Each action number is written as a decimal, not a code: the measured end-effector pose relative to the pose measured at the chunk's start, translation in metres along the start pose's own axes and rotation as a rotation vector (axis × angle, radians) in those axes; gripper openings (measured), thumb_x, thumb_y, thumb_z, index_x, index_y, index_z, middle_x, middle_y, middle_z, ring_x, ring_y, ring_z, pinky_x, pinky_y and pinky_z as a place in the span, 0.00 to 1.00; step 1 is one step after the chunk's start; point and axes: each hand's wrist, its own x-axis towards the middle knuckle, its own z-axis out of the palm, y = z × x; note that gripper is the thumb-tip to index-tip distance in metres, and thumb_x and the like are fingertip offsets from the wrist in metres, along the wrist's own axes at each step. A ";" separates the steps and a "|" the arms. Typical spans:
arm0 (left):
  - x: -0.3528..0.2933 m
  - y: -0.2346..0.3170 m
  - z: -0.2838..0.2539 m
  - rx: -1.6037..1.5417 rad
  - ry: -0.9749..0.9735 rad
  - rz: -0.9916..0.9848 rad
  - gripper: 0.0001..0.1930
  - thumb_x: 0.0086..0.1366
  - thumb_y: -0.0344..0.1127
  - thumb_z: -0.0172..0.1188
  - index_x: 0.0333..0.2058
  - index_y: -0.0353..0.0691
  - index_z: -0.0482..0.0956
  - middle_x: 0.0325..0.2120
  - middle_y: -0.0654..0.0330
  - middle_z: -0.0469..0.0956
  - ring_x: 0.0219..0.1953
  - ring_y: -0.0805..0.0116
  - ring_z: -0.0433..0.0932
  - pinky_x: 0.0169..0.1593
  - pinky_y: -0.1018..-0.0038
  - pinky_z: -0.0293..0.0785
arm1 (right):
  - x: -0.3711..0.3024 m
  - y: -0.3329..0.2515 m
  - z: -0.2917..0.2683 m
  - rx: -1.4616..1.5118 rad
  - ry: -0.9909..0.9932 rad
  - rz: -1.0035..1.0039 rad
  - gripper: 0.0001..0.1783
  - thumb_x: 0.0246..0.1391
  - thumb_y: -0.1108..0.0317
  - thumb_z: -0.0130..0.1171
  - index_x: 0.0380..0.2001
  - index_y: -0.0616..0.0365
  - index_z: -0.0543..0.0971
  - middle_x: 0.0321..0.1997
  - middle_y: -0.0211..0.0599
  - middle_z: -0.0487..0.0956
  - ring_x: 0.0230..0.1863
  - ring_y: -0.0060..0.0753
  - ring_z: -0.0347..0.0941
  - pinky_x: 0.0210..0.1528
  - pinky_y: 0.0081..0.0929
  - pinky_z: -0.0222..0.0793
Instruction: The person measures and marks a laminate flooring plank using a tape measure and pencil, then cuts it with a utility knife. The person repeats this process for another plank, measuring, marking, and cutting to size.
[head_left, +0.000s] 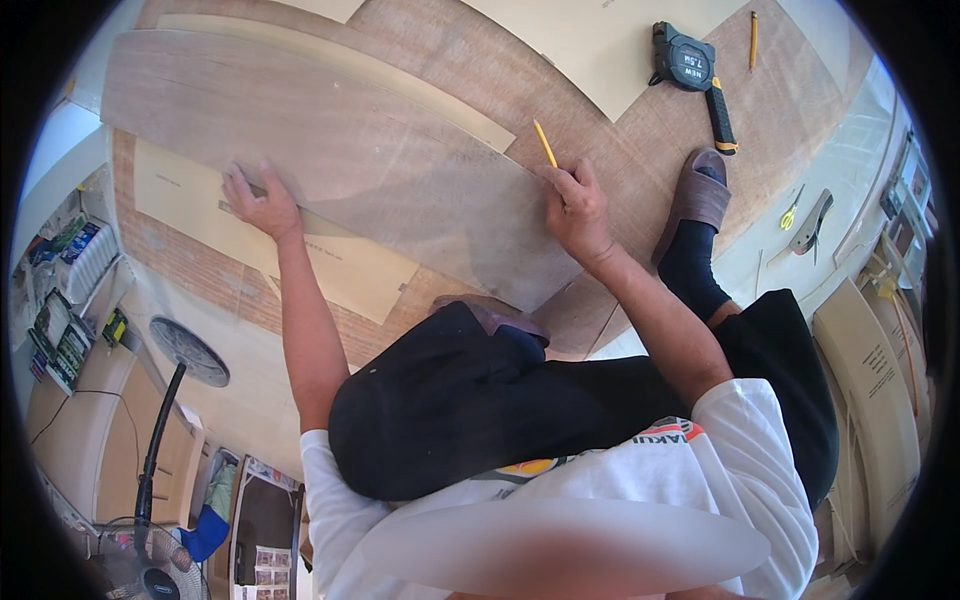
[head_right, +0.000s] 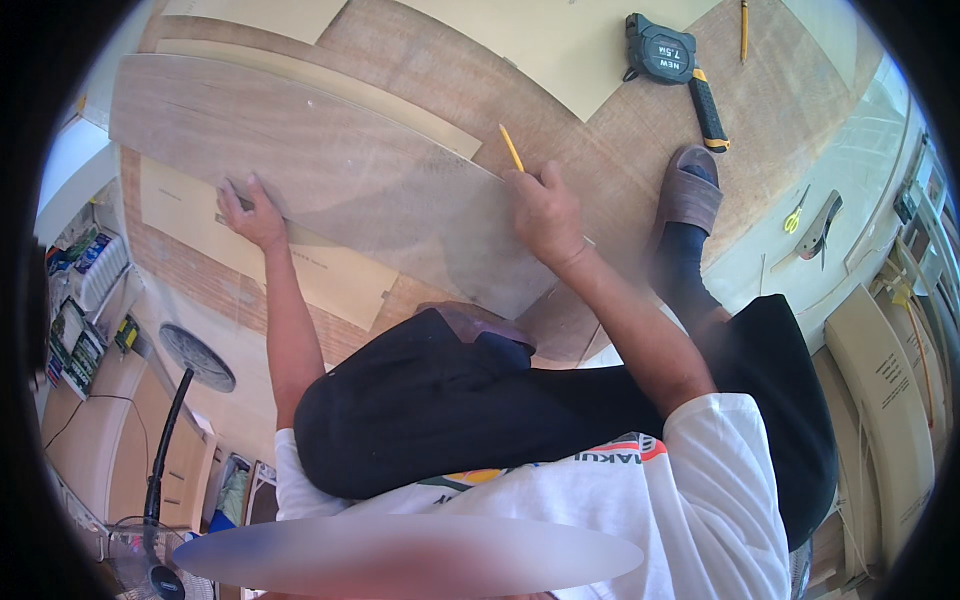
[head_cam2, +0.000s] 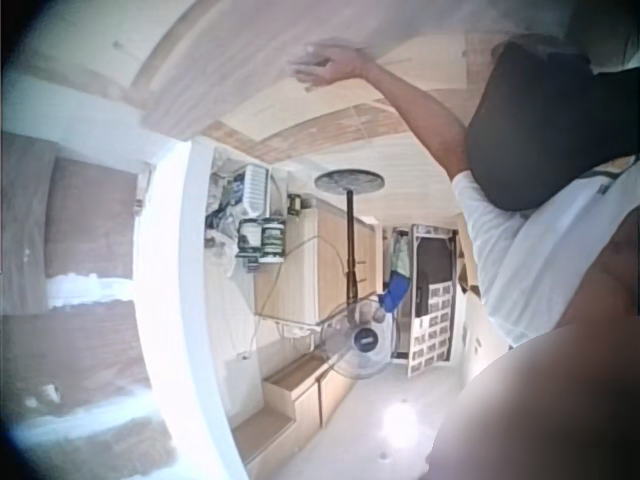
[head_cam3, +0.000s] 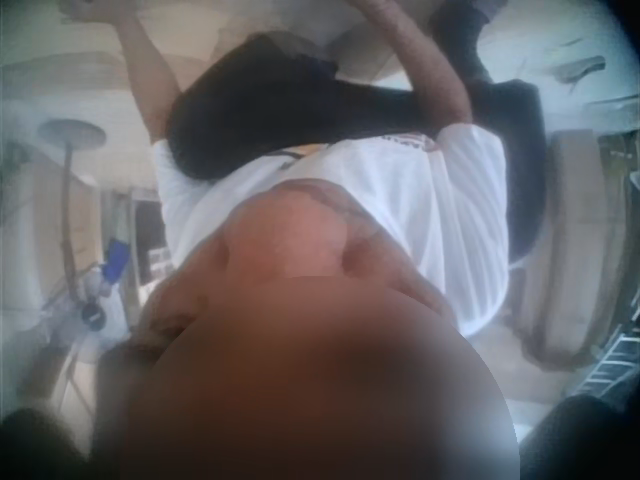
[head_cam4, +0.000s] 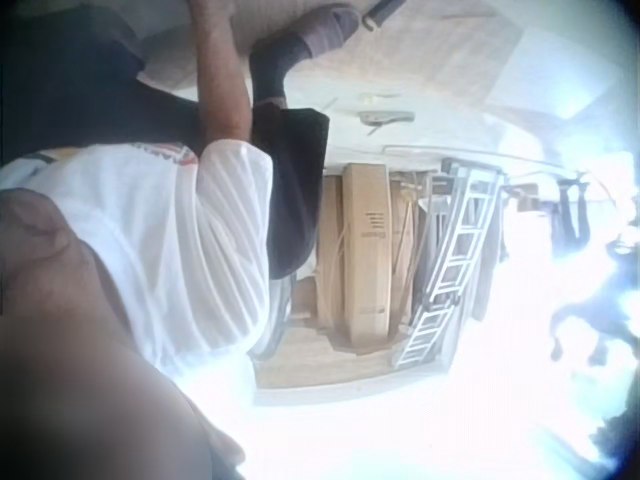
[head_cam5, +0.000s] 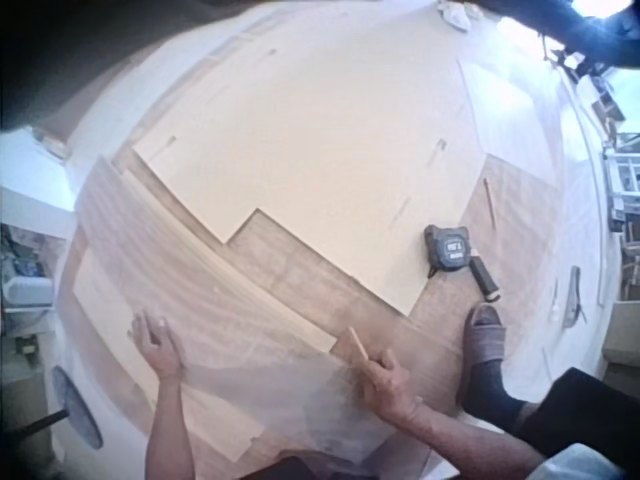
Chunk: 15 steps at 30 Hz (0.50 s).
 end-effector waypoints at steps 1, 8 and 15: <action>0.000 0.001 0.000 0.025 -0.004 -0.001 0.34 0.65 0.52 0.63 0.62 0.33 0.73 0.66 0.41 0.66 0.69 0.43 0.62 0.71 0.53 0.55 | 0.001 0.001 0.000 0.009 0.007 0.001 0.14 0.50 0.77 0.63 0.42 0.53 0.83 0.34 0.42 0.74 0.31 0.46 0.75 0.31 0.39 0.73; 0.002 -0.002 0.001 -0.016 0.031 0.045 0.34 0.63 0.50 0.66 0.60 0.31 0.74 0.62 0.37 0.70 0.66 0.39 0.64 0.68 0.48 0.57 | 0.005 0.000 -0.002 -0.017 -0.003 -0.026 0.13 0.52 0.76 0.63 0.42 0.53 0.83 0.35 0.40 0.74 0.32 0.44 0.76 0.31 0.40 0.74; 0.001 0.000 0.002 -0.023 0.055 0.027 0.34 0.61 0.50 0.67 0.59 0.30 0.75 0.61 0.39 0.71 0.66 0.40 0.64 0.69 0.50 0.56 | 0.006 -0.023 -0.013 -0.226 -0.073 -0.097 0.13 0.53 0.73 0.65 0.43 0.56 0.81 0.38 0.41 0.75 0.36 0.43 0.76 0.36 0.36 0.75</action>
